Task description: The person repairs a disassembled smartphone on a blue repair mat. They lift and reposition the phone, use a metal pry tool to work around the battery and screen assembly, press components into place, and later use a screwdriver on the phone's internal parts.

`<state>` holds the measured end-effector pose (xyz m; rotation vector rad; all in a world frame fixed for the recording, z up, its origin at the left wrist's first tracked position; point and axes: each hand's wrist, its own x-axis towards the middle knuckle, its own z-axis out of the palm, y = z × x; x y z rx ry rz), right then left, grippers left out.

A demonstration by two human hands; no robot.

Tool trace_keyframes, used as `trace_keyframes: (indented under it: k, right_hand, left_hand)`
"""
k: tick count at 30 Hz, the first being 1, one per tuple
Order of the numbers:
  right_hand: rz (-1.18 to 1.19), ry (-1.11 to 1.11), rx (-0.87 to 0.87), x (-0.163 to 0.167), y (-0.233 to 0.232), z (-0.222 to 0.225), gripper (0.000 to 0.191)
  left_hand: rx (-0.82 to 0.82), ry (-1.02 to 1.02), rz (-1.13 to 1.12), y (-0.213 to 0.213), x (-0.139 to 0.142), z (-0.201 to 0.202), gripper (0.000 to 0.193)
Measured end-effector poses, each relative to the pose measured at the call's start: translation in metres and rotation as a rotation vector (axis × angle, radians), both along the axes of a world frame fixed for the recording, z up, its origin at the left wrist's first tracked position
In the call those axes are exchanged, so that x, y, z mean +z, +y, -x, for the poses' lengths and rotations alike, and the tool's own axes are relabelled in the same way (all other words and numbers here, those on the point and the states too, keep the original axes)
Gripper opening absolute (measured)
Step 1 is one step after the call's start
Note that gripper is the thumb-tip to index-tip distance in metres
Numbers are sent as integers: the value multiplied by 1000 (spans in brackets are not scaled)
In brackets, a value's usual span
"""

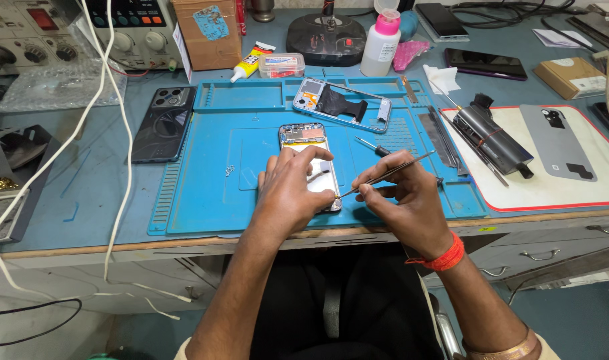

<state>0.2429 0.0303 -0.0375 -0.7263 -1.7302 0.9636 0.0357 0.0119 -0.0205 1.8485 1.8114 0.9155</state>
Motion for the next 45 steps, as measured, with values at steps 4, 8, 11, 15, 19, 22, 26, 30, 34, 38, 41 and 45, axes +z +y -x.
trace_keyframes:
  k: [4, 8, 11, 15, 19, 22, 26, 30, 34, 38, 41, 45]
  right_hand:
    - [-12, -8, 2, 0, -1, 1, 26]
    - [-63, -17, 1, 0, -3, 2, 25]
    - [-65, -18, 11, 0, -3, 2, 24]
    - [-40, -52, -28, 2, -2, 3, 25]
    - [-106, -82, -29, 3, -3, 5, 25]
    - [-87, -39, -16, 4, -5, 4, 25]
    - [-88, -16, -28, 5, -6, 3, 25]
    - [-97, -64, -35, 3, -6, 3, 25]
    - [-73, -18, -3, 0, -4, 2, 26]
    - [-29, 125, 43, -1, -1, -2, 29]
    - [5, 160, 87, -1, 3, -3, 31]
    - [10, 117, 114, -1, 6, -5, 32]
  left_hand:
    - [-7, -6, -3, 0, 0, 0, 59]
    - [-10, -15, -12, -1, 0, 1, 59]
    - [-11, -16, -5, -1, 0, 1, 59]
    - [-13, -18, -26, -1, -1, 2, 59]
    - [-13, -17, -31, -1, -1, 2, 58]
    - [-8, -18, -7, -1, -1, 3, 59]
    - [-13, -27, -40, -1, -2, 1, 59]
    - [-5, -11, -24, -1, -2, 1, 60]
    - [-8, -22, -30, -2, -1, 1, 60]
    - [-37, -75, -91, -7, -2, 4, 57]
    - [-46, -97, -107, -8, -3, 6, 57]
    - [-54, -122, -115, -8, -4, 7, 57]
